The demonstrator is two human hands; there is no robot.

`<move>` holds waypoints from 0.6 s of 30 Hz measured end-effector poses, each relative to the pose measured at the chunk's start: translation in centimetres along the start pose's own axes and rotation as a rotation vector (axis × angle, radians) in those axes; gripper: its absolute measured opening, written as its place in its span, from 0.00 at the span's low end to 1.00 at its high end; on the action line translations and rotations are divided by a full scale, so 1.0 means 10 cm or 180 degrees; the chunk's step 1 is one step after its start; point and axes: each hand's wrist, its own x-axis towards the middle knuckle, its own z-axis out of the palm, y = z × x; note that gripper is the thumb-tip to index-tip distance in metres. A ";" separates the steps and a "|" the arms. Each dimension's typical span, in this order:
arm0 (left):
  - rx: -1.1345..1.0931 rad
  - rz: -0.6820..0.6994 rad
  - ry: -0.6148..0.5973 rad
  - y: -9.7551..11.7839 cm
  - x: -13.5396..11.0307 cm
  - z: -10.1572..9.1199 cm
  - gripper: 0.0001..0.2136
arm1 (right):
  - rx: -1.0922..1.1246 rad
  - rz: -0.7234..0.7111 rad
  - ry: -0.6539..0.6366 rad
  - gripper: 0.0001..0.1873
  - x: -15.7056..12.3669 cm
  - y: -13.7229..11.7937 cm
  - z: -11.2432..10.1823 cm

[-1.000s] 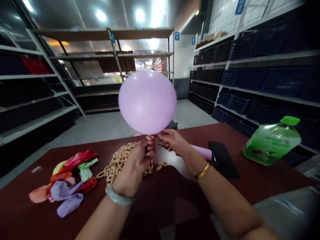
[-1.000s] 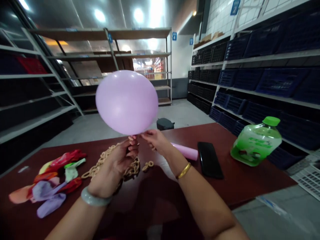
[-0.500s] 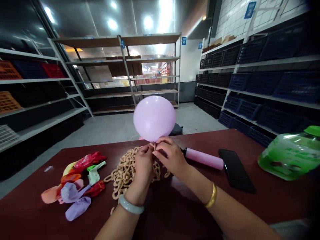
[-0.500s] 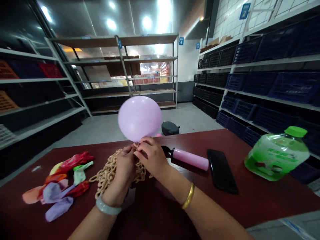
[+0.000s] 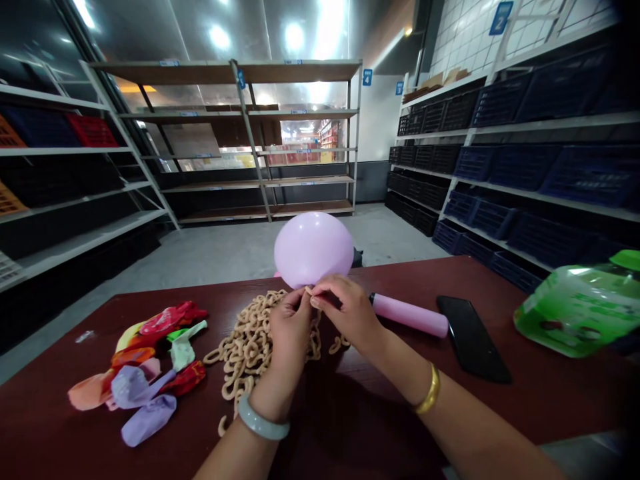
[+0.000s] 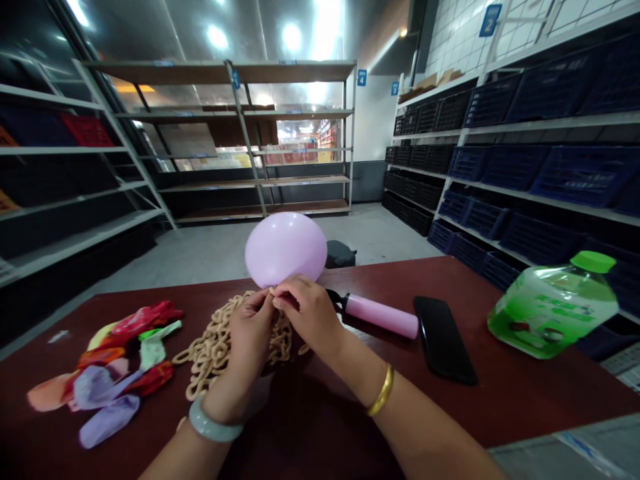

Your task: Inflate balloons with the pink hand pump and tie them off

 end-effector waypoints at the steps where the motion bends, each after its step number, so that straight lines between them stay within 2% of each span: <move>1: 0.0067 0.0039 -0.0004 0.01 -0.01 0.00 0.11 | -0.0007 0.0056 0.0022 0.05 0.00 0.00 -0.01; 6: 0.0321 0.0207 -0.0043 0.02 -0.05 0.01 0.10 | -0.0205 0.0093 0.0018 0.02 0.02 -0.03 -0.06; 11: 0.0577 0.0358 -0.0165 0.02 -0.08 0.01 0.10 | -0.0889 0.0151 -0.0187 0.03 0.00 -0.06 -0.05; 14: 0.0413 0.0242 -0.0169 0.02 -0.09 0.05 0.10 | -0.1416 0.0266 -0.0200 0.05 -0.03 -0.05 0.01; 18: 0.0153 0.0054 -0.0145 0.05 -0.11 0.10 0.11 | -0.1671 0.0435 0.0064 0.07 -0.06 -0.01 0.06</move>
